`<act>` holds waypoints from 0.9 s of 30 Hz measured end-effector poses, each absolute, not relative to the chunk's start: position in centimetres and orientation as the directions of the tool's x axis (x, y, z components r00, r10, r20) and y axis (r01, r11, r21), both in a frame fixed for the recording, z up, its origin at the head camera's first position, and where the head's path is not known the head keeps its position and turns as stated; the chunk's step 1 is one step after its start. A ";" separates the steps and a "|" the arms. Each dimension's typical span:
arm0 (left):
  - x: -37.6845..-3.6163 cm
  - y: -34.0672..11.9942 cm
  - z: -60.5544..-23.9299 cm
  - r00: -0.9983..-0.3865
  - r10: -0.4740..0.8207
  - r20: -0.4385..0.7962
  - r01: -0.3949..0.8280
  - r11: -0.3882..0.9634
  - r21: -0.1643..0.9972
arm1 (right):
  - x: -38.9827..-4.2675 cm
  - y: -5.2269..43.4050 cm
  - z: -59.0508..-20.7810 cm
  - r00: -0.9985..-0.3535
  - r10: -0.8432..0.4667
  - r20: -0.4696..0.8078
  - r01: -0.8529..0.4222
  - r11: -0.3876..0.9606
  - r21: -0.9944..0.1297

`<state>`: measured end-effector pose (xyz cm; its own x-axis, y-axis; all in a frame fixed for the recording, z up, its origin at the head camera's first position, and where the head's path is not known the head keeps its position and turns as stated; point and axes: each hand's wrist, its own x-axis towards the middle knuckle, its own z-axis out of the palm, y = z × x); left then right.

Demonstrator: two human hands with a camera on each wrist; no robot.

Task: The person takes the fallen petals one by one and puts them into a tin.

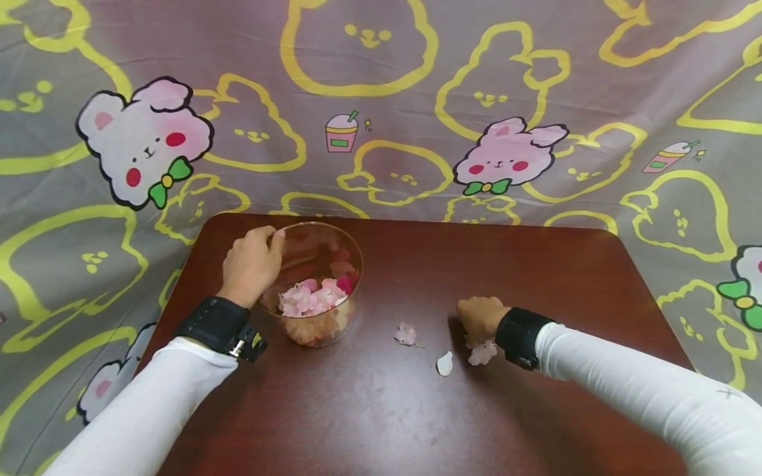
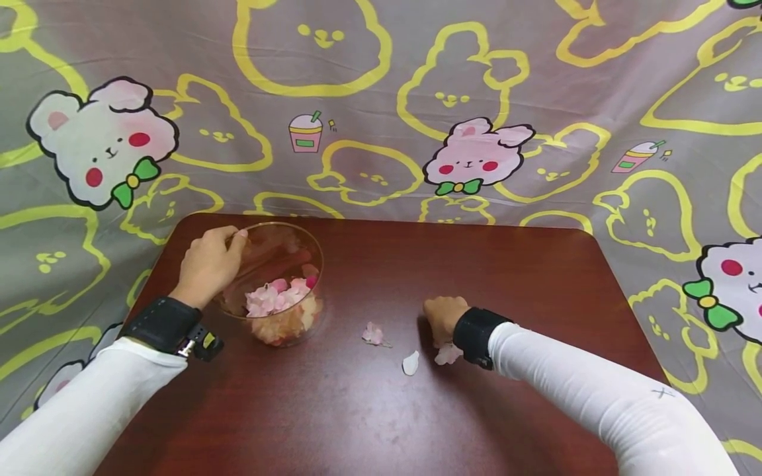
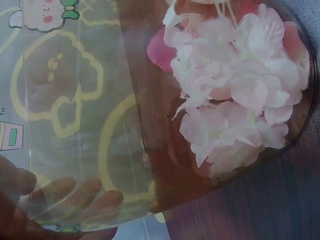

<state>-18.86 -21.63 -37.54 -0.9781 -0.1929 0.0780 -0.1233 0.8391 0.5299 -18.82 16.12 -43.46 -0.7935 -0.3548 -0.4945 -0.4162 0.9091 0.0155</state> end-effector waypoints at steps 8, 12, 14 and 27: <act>-18.8 -21.7 -37.6 -0.977 -0.199 0.075 -0.131 0.840 0.527 | -18.8 16.0 -43.7 -0.778 -0.355 -0.518 -0.430 0.902 0.029; -18.8 -21.6 -37.6 -0.977 -0.198 0.075 -0.129 0.839 0.529 | -19.1 15.9 -43.8 -0.788 -0.374 -0.489 -0.417 0.908 -0.023; -18.8 -21.6 -37.6 -0.977 -0.197 0.075 -0.129 0.838 0.530 | -19.2 15.9 -43.9 -0.792 -0.378 -0.479 -0.409 0.911 -0.042; -18.8 -21.6 -37.5 -0.977 -0.198 0.081 -0.126 0.839 0.529 | -21.3 15.4 -41.3 -0.798 -0.438 -0.414 -0.364 0.898 -0.249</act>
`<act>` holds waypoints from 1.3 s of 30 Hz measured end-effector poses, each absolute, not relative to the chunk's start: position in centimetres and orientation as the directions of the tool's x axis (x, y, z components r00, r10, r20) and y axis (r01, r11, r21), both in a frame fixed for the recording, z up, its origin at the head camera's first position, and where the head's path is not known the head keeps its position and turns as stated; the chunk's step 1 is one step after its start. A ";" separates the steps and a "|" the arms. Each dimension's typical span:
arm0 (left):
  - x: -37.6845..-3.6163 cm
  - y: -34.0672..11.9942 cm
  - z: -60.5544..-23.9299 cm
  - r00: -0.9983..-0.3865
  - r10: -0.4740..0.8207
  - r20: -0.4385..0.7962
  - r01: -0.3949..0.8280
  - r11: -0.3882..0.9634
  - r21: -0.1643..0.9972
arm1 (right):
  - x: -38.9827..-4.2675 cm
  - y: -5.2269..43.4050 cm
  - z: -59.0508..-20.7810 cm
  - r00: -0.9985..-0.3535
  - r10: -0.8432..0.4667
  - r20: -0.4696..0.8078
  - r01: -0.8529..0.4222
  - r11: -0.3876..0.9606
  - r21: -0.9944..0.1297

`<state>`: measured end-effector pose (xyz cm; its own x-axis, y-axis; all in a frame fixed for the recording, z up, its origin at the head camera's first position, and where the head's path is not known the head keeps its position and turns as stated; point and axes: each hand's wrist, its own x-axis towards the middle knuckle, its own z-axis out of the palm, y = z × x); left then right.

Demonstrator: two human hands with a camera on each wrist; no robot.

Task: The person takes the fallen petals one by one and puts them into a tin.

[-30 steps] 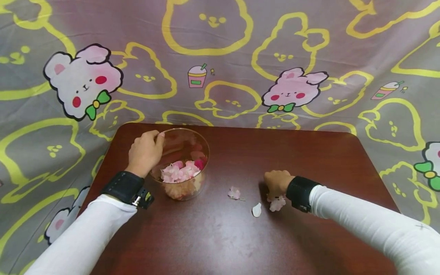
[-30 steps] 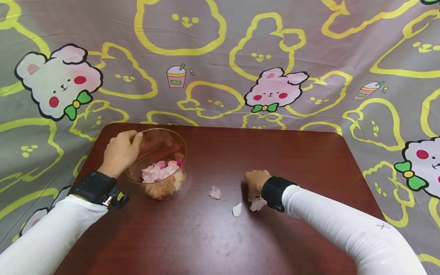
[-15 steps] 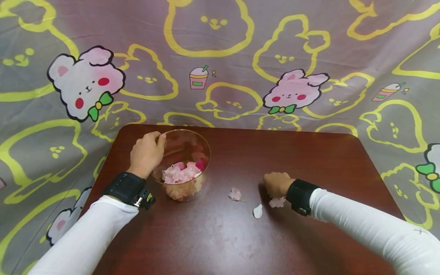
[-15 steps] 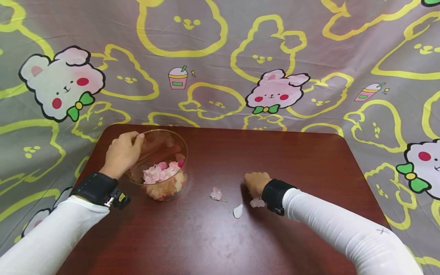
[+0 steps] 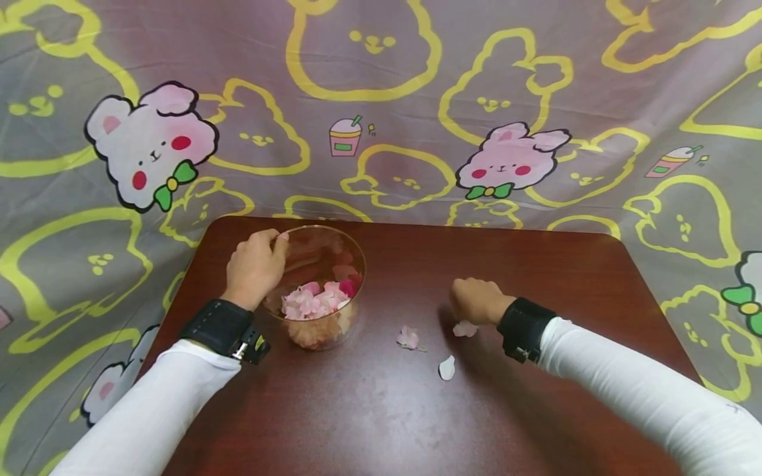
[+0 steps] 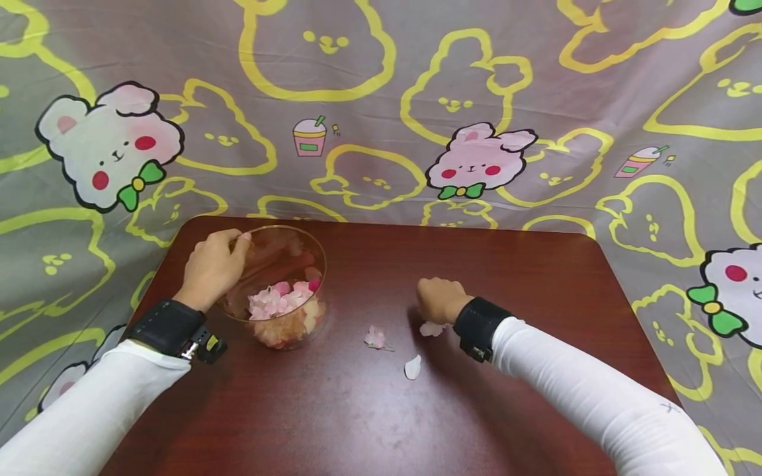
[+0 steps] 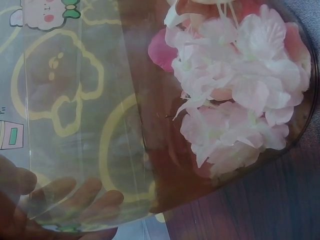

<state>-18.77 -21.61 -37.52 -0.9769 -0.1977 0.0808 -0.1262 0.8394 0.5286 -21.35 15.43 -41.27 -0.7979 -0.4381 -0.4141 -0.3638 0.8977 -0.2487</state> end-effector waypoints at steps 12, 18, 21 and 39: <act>-18.7 -21.6 -37.4 -0.976 -0.198 0.085 -0.124 0.838 0.532 | -22.3 12.4 -36.3 -0.830 -0.544 -0.122 -0.470 0.800 -0.372; -18.7 -21.6 -37.5 -0.977 -0.197 0.079 -0.126 0.838 0.530 | -22.3 10.2 -33.8 -0.838 -0.546 -0.011 -0.496 0.769 -0.404; -18.8 -21.6 -37.6 -0.977 -0.199 0.081 -0.127 0.839 0.529 | -22.1 8.8 -32.7 -0.840 -0.542 0.031 -0.507 0.762 -0.401; -18.8 -21.6 -37.6 -0.976 -0.205 0.071 -0.137 0.838 0.528 | -19.8 1.8 -31.4 -0.790 -0.593 0.156 -0.601 0.698 -0.390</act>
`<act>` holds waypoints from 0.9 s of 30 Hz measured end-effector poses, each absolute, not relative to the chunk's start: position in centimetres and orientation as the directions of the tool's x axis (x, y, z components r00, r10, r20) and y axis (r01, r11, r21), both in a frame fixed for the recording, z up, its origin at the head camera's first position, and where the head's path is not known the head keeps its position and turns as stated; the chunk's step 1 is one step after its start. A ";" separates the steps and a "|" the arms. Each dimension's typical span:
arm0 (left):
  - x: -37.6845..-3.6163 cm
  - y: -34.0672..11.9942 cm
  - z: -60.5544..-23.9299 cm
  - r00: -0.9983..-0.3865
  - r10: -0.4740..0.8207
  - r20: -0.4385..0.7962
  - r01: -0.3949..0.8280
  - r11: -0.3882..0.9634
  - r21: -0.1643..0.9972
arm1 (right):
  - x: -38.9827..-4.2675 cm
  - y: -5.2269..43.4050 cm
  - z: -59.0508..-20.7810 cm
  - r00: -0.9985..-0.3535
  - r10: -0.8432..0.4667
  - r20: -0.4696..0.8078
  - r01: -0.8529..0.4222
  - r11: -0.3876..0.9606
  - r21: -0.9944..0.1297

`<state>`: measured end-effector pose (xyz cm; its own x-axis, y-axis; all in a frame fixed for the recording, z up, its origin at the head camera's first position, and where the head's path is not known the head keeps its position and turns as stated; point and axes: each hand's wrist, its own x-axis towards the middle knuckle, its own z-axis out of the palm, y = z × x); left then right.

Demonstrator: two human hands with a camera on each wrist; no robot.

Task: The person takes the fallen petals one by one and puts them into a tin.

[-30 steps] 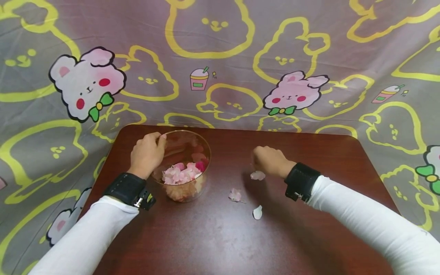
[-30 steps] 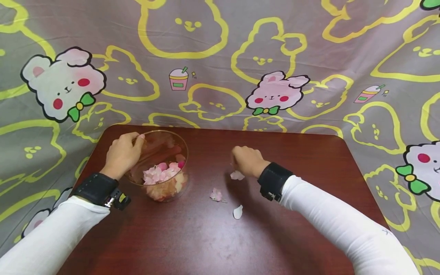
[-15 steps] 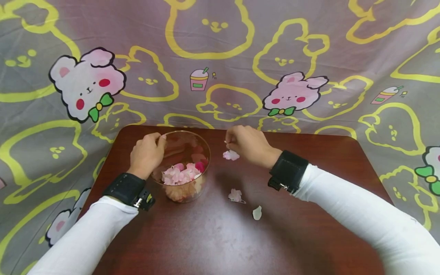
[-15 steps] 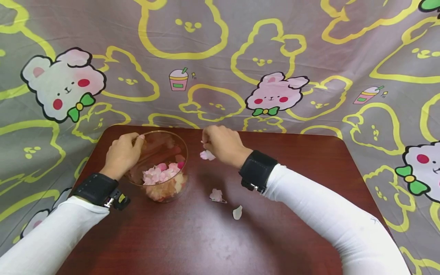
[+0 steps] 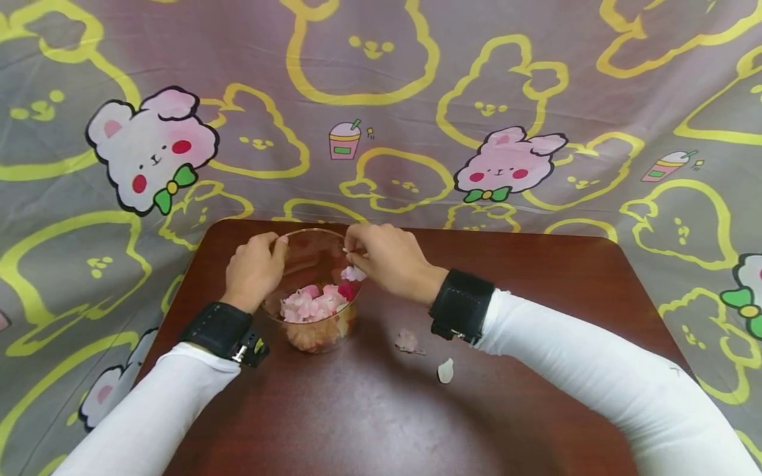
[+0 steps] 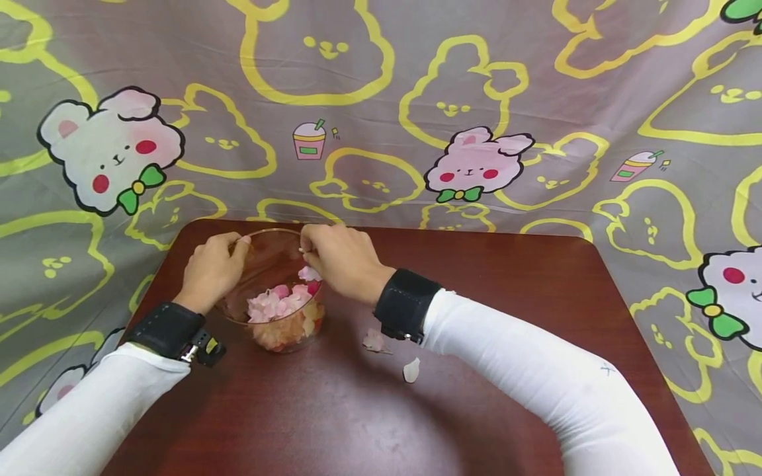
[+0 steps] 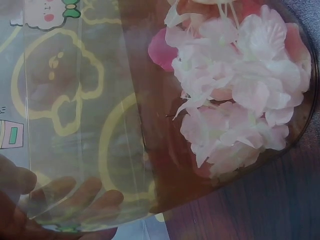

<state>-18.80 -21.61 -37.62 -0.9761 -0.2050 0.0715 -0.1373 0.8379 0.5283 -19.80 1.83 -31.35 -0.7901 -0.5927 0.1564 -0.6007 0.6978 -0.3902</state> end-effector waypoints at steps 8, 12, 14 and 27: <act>-18.8 -21.6 -37.7 -0.975 -0.207 0.079 -0.135 0.837 0.530 | -19.0 0.1 -31.8 -0.744 -0.653 0.142 -0.649 0.654 -0.389; -18.8 -21.6 -37.7 -0.975 -0.207 0.078 -0.136 0.838 0.529 | -18.9 -0.2 -32.2 -0.732 -0.678 0.071 -0.652 0.667 -0.360; -18.7 -21.6 -37.7 -0.975 -0.206 0.077 -0.135 0.837 0.530 | -18.9 -0.2 -32.3 -0.732 -0.679 0.048 -0.648 0.674 -0.355; -18.8 -21.7 -37.6 -0.977 -0.202 0.068 -0.135 0.834 0.536 | -20.0 1.4 -31.9 -0.779 -0.617 0.109 -0.597 0.679 -0.427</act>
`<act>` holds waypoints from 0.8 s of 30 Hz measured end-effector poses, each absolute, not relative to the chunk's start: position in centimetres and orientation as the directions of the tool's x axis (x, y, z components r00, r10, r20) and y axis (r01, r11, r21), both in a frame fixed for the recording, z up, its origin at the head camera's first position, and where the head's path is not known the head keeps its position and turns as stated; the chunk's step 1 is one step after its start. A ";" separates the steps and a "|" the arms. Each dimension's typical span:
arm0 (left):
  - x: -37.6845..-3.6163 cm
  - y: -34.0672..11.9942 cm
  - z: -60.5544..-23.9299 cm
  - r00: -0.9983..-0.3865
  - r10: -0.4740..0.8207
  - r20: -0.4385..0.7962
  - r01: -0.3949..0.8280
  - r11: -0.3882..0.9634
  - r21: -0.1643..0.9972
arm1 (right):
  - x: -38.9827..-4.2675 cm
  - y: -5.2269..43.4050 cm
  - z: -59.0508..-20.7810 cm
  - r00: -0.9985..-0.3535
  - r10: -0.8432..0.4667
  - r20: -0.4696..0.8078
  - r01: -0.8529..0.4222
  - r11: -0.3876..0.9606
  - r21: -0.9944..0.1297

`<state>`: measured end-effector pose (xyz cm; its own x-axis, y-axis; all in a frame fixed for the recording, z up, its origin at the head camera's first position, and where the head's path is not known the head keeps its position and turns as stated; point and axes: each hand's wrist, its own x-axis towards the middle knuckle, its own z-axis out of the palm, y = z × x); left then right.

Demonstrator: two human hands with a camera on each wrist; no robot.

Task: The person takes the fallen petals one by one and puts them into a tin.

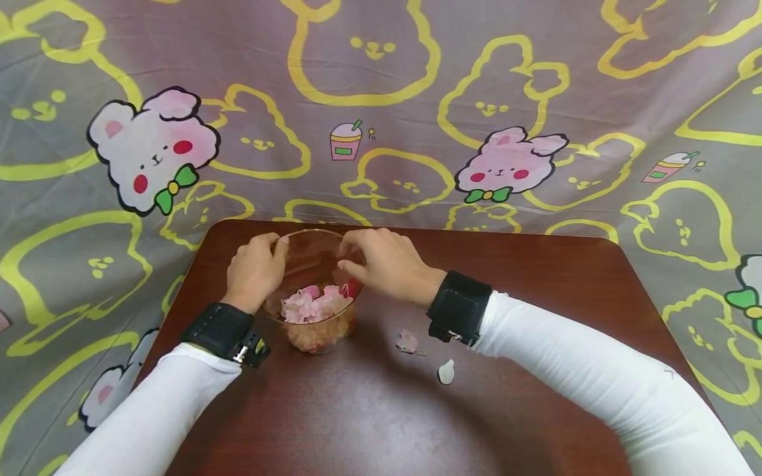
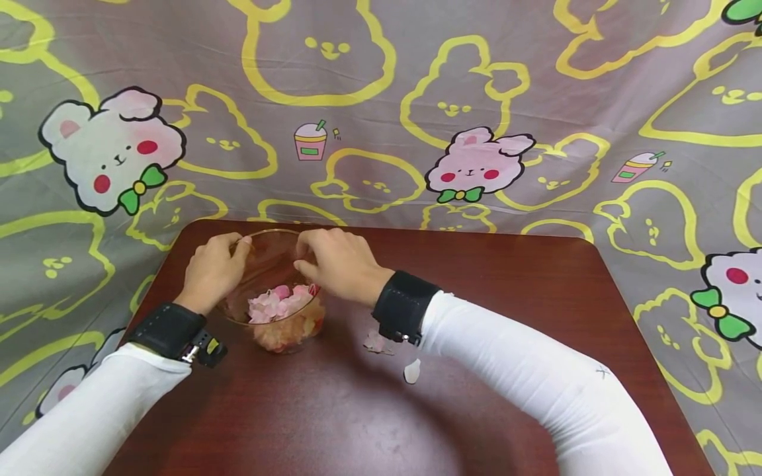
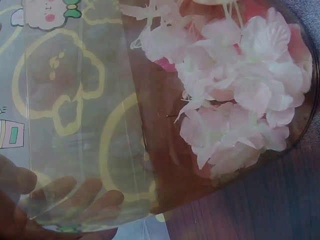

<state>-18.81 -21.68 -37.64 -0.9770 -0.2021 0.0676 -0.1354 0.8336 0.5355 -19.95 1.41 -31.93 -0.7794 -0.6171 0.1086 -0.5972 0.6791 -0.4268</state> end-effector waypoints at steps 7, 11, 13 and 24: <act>-18.7 -21.6 -37.8 -0.977 -0.202 0.074 -0.133 0.837 0.530 | -21.1 3.0 -32.8 -0.815 -0.554 0.170 -0.563 0.688 -0.458; -18.7 -21.6 -37.8 -0.976 -0.204 0.083 -0.130 0.839 0.528 | -21.7 4.0 -33.6 -0.832 -0.518 0.198 -0.545 0.697 -0.466; -18.7 -21.6 -37.8 -0.976 -0.202 0.086 -0.127 0.840 0.528 | -21.9 4.6 -34.1 -0.839 -0.504 0.203 -0.536 0.704 -0.466; -18.9 -21.7 -37.7 -0.977 -0.196 0.085 -0.123 0.840 0.528 | -22.1 7.7 -38.4 -0.850 -0.526 0.019 -0.491 0.779 -0.390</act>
